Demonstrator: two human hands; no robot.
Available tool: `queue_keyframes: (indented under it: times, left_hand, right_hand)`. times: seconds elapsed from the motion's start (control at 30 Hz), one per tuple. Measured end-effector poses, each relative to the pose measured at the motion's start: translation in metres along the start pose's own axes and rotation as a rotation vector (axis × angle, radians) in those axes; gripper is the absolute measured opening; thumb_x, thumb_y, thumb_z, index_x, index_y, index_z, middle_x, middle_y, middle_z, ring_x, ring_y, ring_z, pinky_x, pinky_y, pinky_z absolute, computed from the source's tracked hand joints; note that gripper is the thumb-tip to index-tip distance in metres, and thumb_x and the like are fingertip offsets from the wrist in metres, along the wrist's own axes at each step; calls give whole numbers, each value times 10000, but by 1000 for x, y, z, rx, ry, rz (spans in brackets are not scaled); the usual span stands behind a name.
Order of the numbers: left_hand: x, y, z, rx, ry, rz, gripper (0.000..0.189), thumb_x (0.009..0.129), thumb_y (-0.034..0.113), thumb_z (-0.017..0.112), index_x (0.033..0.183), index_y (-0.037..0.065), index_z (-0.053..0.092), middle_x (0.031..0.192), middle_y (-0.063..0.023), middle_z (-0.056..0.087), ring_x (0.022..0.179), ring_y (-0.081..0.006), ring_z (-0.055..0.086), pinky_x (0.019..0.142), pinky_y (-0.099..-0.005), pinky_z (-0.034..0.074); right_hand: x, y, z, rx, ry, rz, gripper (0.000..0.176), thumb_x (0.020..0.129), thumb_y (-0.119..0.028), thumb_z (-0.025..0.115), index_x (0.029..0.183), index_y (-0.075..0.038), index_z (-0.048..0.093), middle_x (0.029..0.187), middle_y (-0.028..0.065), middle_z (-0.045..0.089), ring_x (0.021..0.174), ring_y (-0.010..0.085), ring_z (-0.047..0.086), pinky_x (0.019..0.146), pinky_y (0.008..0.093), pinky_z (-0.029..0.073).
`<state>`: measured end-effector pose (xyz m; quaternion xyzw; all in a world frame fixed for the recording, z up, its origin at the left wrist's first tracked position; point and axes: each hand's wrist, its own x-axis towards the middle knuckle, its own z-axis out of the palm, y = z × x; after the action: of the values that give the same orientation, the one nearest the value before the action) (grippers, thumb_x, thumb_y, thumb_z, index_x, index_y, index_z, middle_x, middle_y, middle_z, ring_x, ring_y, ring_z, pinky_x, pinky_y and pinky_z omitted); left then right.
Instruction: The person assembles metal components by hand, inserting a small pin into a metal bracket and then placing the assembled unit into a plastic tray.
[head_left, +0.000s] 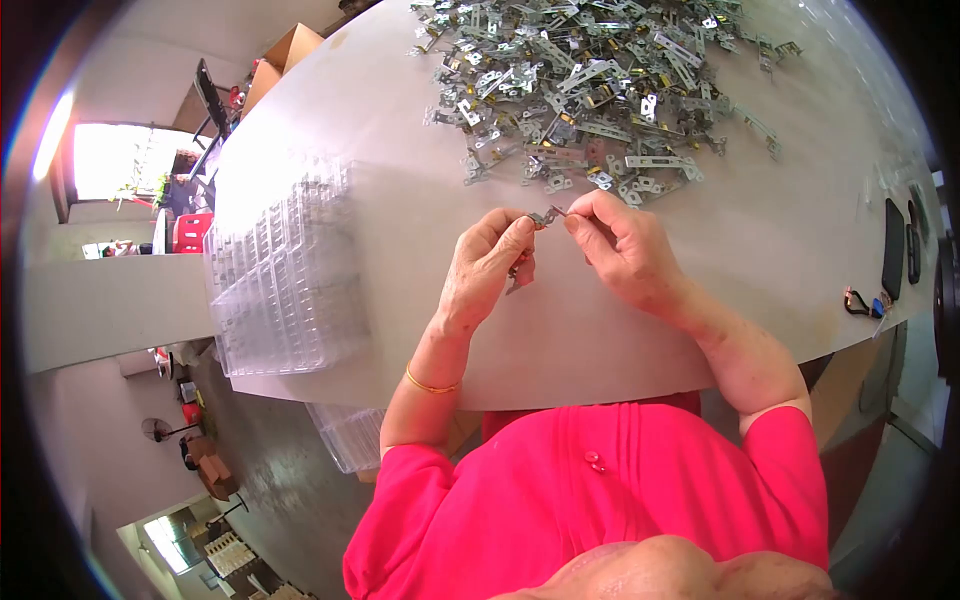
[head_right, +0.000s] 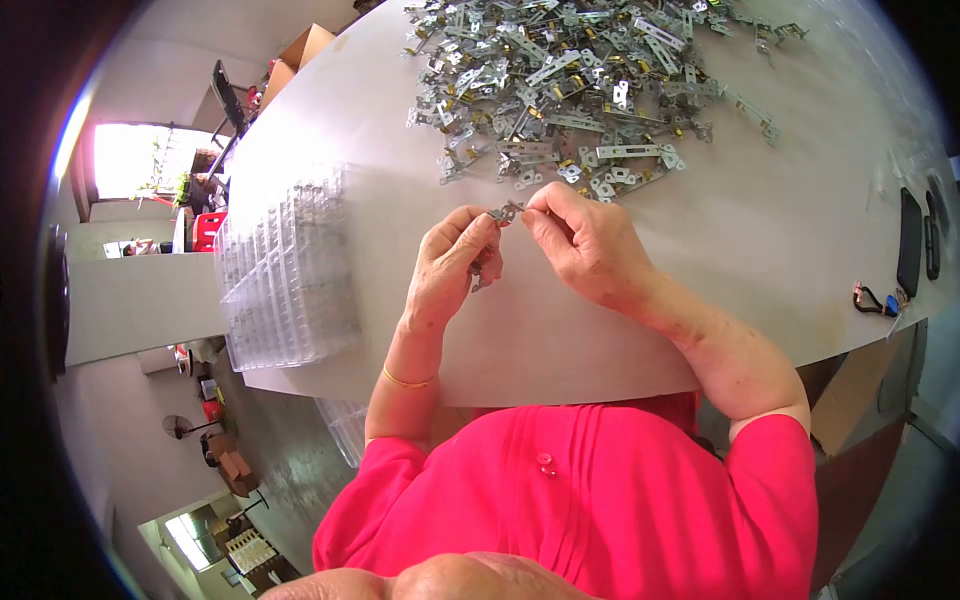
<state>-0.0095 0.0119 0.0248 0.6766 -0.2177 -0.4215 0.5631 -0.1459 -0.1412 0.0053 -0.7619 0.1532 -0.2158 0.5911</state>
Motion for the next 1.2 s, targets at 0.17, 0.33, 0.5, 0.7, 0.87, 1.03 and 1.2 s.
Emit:
queue_keyframes:
  times: [0.17,0.33,0.5,0.7,0.87,1.03,1.2]
  left_hand:
    - [3,-8,3,-87,7,-6,275,1051,260,558,1013,-5,620,769,-2,533,567,-89,503,519,-249,396]
    - [3,-15,0,-180,34,-7,272,1045,262,570,1023,-3,624,750,4,524,561,-88,502,501,-229,377]
    - [2,-19,1,50,103,60,280,1039,266,585,1052,-8,640,751,13,549,564,-57,505,492,-212,384]
    - [1,-24,1,176,191,165,228,1022,207,616,1068,-14,647,773,18,577,571,-34,500,495,-203,393]
    - [2,-29,1,162,219,231,178,1014,154,620,1061,-15,642,783,24,580,577,-30,488,494,-201,384]
    - [4,-33,0,327,286,424,136,998,114,638,1035,-16,629,847,19,612,658,-16,481,550,-195,398]
    - [5,-35,-1,422,348,539,139,953,101,680,1028,-4,629,860,-79,648,654,-126,585,587,-273,483]
  right_hand:
    - [2,2,0,-25,10,-29,67,966,-99,648,936,-54,608,632,68,558,528,143,496,509,314,412]
    - [0,2,3,-35,2,-34,67,956,-88,657,929,-52,607,640,69,563,534,140,499,510,311,414]
    - [-1,1,4,-33,-18,-20,62,951,-78,662,925,-56,610,645,67,563,540,136,501,514,310,419]
    - [-1,-1,3,-132,-36,-58,70,944,-73,670,934,-55,603,676,97,604,556,187,575,529,324,446]
    - [-3,2,6,-124,-29,-87,104,943,-80,682,984,-56,589,709,110,630,577,217,599,540,333,459]
    - [-2,4,7,-103,-40,-84,123,944,-71,683,995,-41,575,737,107,634,599,214,603,558,324,468]
    - [-3,6,7,-97,-77,-124,115,966,-58,659,1020,-34,561,721,74,618,617,167,600,576,301,482]
